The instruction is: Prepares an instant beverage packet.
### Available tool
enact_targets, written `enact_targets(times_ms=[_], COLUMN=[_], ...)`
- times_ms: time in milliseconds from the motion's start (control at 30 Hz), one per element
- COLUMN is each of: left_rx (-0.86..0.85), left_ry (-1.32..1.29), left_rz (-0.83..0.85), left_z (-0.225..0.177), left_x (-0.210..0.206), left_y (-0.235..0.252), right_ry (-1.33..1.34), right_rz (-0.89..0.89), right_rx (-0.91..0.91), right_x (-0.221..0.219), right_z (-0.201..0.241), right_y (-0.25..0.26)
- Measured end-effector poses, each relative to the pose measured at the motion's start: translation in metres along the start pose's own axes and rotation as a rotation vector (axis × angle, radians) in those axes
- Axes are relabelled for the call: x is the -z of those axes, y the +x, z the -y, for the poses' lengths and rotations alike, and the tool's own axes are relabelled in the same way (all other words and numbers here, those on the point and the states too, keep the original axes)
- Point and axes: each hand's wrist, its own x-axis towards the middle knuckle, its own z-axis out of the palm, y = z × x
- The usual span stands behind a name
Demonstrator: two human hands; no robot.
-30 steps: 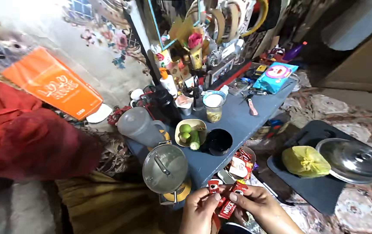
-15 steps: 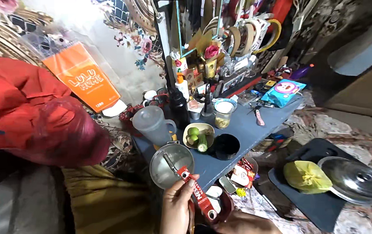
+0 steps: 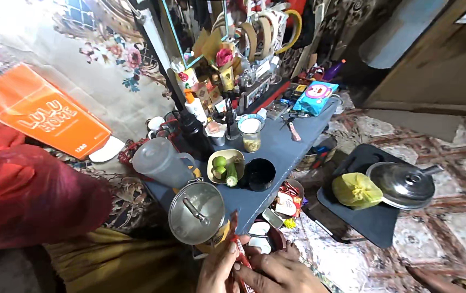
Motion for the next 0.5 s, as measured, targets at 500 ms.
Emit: enact_targets(times_ms=[500], left_rx=[-0.16], left_ry=[0.747], left_rz=[0.467], left_z=[-0.022], left_x=[0.007], left_y=[0.014], right_ry=[0.328], right_rz=[0.015], right_rx=[-0.021], right_x=[0.052], right_z=[-0.045], right_y=[0.024])
